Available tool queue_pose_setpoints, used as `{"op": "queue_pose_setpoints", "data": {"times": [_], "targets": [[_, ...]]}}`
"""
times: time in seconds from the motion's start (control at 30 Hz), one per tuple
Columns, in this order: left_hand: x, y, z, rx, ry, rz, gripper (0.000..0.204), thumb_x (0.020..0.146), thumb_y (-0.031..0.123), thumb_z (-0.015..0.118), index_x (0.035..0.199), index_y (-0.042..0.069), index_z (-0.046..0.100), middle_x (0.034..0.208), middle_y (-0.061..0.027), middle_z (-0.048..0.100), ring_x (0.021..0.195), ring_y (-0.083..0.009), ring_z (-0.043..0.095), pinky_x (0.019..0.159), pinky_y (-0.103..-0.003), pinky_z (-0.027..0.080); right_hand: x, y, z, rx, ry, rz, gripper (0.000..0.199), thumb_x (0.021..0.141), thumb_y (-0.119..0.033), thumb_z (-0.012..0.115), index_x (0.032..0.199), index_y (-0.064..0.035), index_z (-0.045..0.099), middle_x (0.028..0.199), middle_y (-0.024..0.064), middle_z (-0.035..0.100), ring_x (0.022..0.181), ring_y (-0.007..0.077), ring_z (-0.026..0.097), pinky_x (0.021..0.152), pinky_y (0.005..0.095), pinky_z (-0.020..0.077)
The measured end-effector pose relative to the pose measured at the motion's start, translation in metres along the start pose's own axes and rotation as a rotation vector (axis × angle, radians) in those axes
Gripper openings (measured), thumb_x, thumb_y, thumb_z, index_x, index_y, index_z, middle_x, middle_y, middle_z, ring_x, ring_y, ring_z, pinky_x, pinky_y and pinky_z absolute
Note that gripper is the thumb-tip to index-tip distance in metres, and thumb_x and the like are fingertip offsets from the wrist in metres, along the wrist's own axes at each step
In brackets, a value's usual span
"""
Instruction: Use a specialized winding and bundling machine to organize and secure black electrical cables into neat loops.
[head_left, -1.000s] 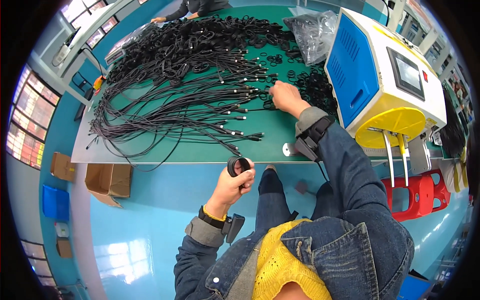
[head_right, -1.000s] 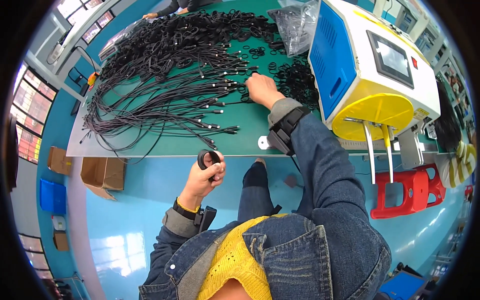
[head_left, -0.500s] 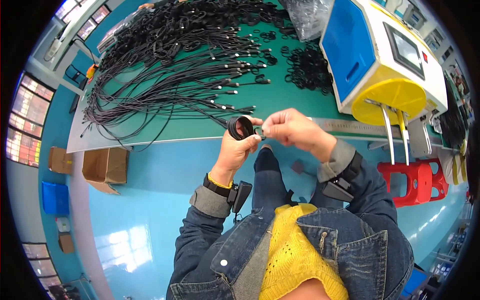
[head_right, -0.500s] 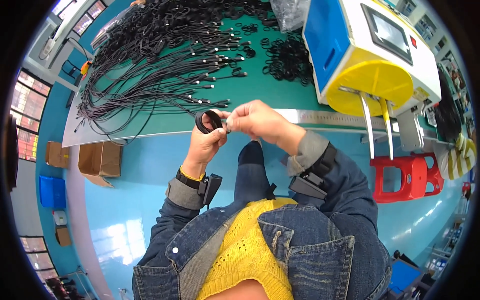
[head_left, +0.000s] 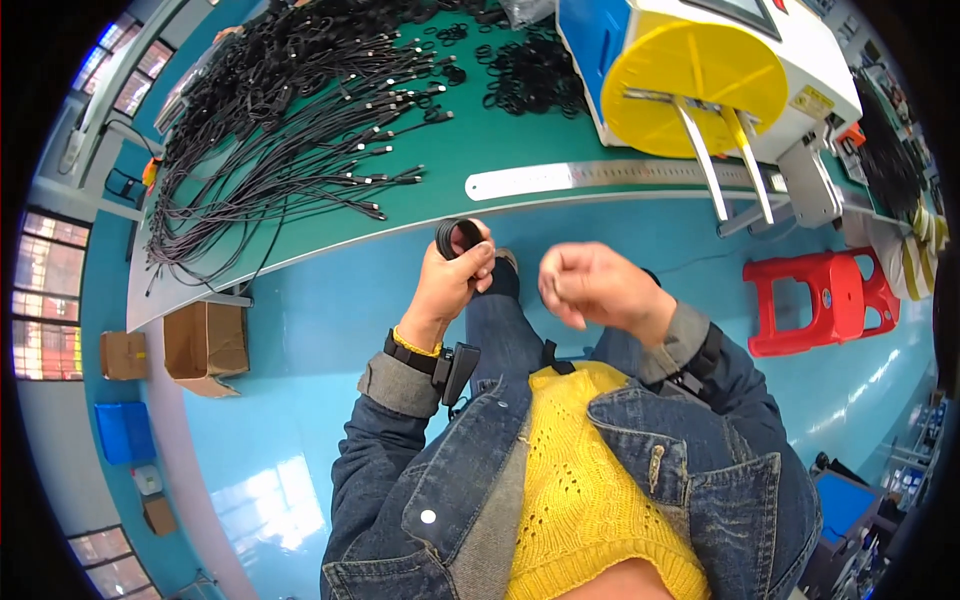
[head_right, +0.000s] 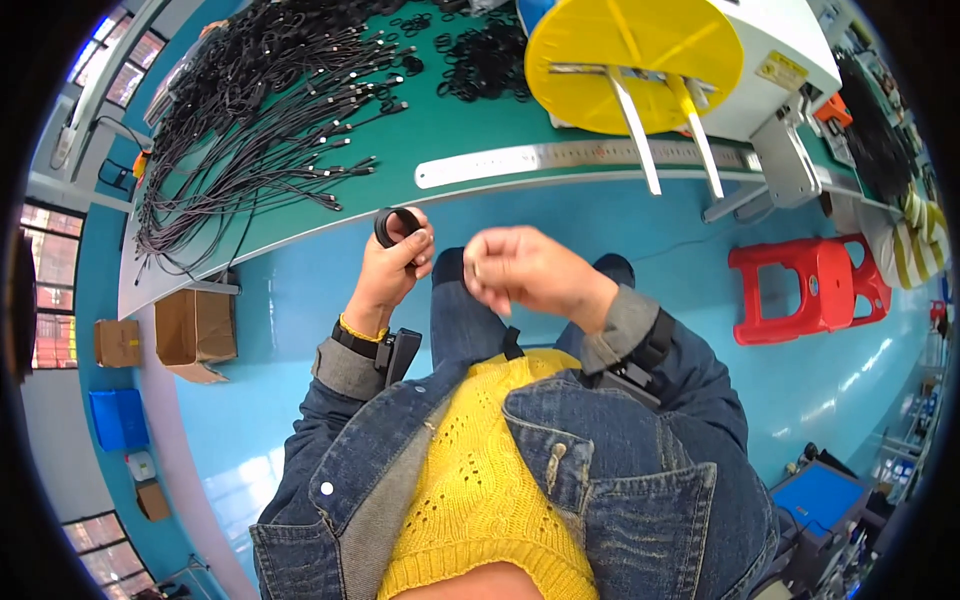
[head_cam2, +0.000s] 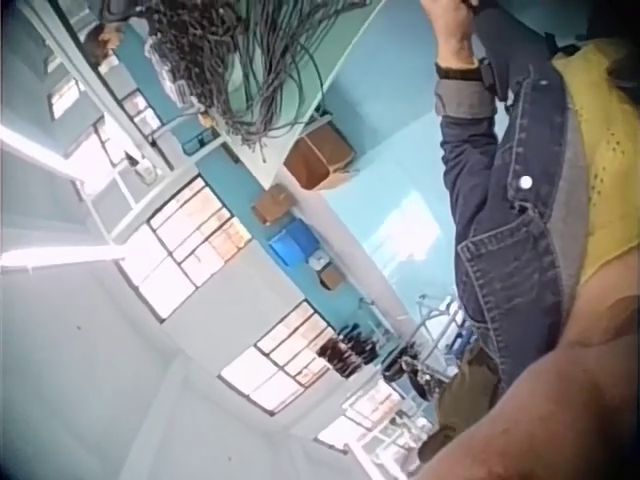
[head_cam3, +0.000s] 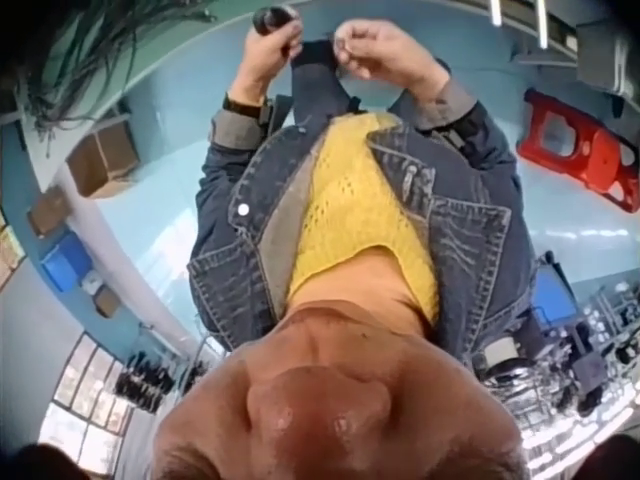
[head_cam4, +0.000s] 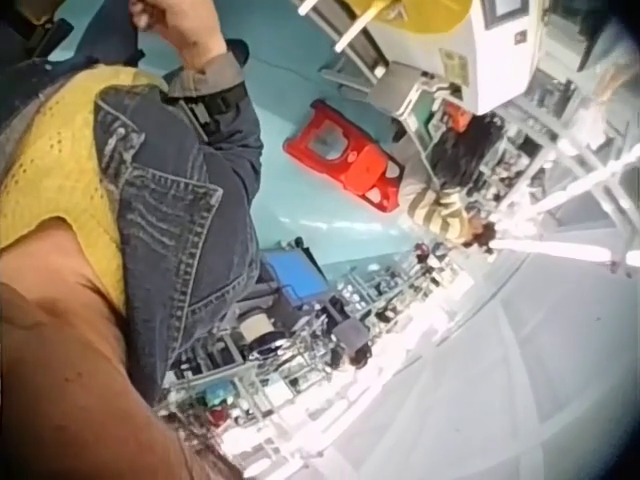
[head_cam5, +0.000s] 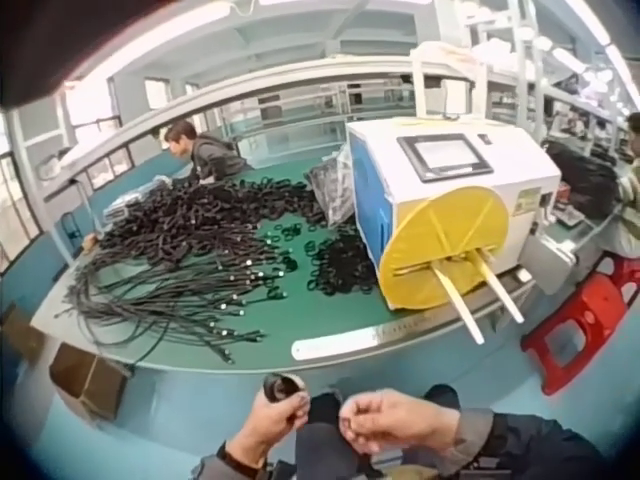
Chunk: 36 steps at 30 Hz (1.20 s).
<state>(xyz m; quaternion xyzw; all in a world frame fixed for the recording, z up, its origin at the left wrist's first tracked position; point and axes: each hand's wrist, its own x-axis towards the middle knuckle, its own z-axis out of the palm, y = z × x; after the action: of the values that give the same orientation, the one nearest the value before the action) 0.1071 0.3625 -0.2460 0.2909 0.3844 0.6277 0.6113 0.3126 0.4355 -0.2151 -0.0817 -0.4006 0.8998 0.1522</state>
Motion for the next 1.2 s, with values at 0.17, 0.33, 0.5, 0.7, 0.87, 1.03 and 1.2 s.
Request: {"op": "queue_pose_setpoints", "data": {"times": [0.17,0.33,0.5,0.7,0.87,1.03,1.2], "targets": [[-0.005,-0.004,0.048,0.236,-0.003,0.044,0.014,0.081,0.005,0.062,0.092,0.003,0.053,0.071,-0.0012,0.053,0.056,-0.0079,0.05,0.048,-0.021,0.041,-0.002,0.001,-0.022,-0.069,0.31,0.033,0.01,0.088,-0.015,0.057,0.084,-0.0059,0.058,0.077,0.0003,0.056,0.061,0.0046,0.05,0.049,0.0174,0.0397],[-0.006,-0.018,0.068,0.321,-0.001,0.079,0.015,0.08,0.003,0.062,0.093,0.002,0.055,0.072,-0.0021,0.055,0.055,-0.0082,0.051,0.049,-0.022,0.042,-0.012,0.008,-0.031,-0.096,0.296,0.039,0.01,0.087,-0.015,0.057,0.085,-0.0056,0.058,0.077,-0.0001,0.056,0.061,0.0043,0.049,0.048,0.0176,0.0394],[0.006,-0.027,0.039,0.232,0.073,0.067,0.018,0.079,0.002,0.063,0.095,0.002,0.055,0.073,-0.0025,0.056,0.055,-0.0085,0.051,0.048,-0.022,0.043,-0.026,0.016,-0.023,-0.018,0.197,-0.023,0.01,0.087,-0.014,0.058,0.087,-0.0044,0.058,0.078,0.0,0.057,0.06,0.0049,0.05,0.049,0.0172,0.04],[0.001,-0.024,0.044,0.293,-0.063,-0.017,0.018,0.078,0.004,0.063,0.093,0.003,0.055,0.072,-0.0022,0.055,0.055,-0.0088,0.052,0.048,-0.023,0.043,-0.03,0.008,-0.017,-0.118,0.058,0.106,0.014,0.088,-0.015,0.057,0.095,-0.0036,0.059,0.075,0.001,0.06,0.061,0.0072,0.054,0.054,0.0187,0.0432],[-0.003,-0.02,0.053,0.305,-0.176,-0.262,0.017,0.078,0.008,0.064,0.091,0.004,0.054,0.071,-0.0019,0.054,0.055,-0.0083,0.05,0.046,-0.022,0.04,-0.021,-0.039,-0.019,-0.565,0.173,0.039,0.02,0.083,-0.012,0.062,0.101,-0.0046,0.058,0.075,0.0052,0.061,0.061,0.0128,0.058,0.057,0.0249,0.0463],[0.0,-0.023,0.056,0.396,-0.317,-0.502,0.022,0.075,0.01,0.067,0.091,0.004,0.053,0.07,-0.0016,0.052,0.055,-0.0077,0.049,0.043,-0.019,0.035,-0.006,-0.059,-0.01,-1.473,-0.052,-0.02,0.045,0.067,-0.015,0.073,0.107,-0.0055,0.054,0.075,0.0114,0.06,0.062,0.019,0.059,0.056,0.0319,0.0455],[0.011,-0.032,0.057,0.575,-0.334,-0.495,0.025,0.071,0.007,0.068,0.091,0.004,0.054,0.069,-0.002,0.052,0.051,-0.007,0.045,0.04,-0.02,0.032,0.003,-0.04,-0.019,-1.71,-0.201,-0.004,0.055,0.06,-0.02,0.076,0.106,-0.0043,0.051,0.074,0.0105,0.058,0.063,0.0182,0.058,0.054,0.0307,0.0438]]}}
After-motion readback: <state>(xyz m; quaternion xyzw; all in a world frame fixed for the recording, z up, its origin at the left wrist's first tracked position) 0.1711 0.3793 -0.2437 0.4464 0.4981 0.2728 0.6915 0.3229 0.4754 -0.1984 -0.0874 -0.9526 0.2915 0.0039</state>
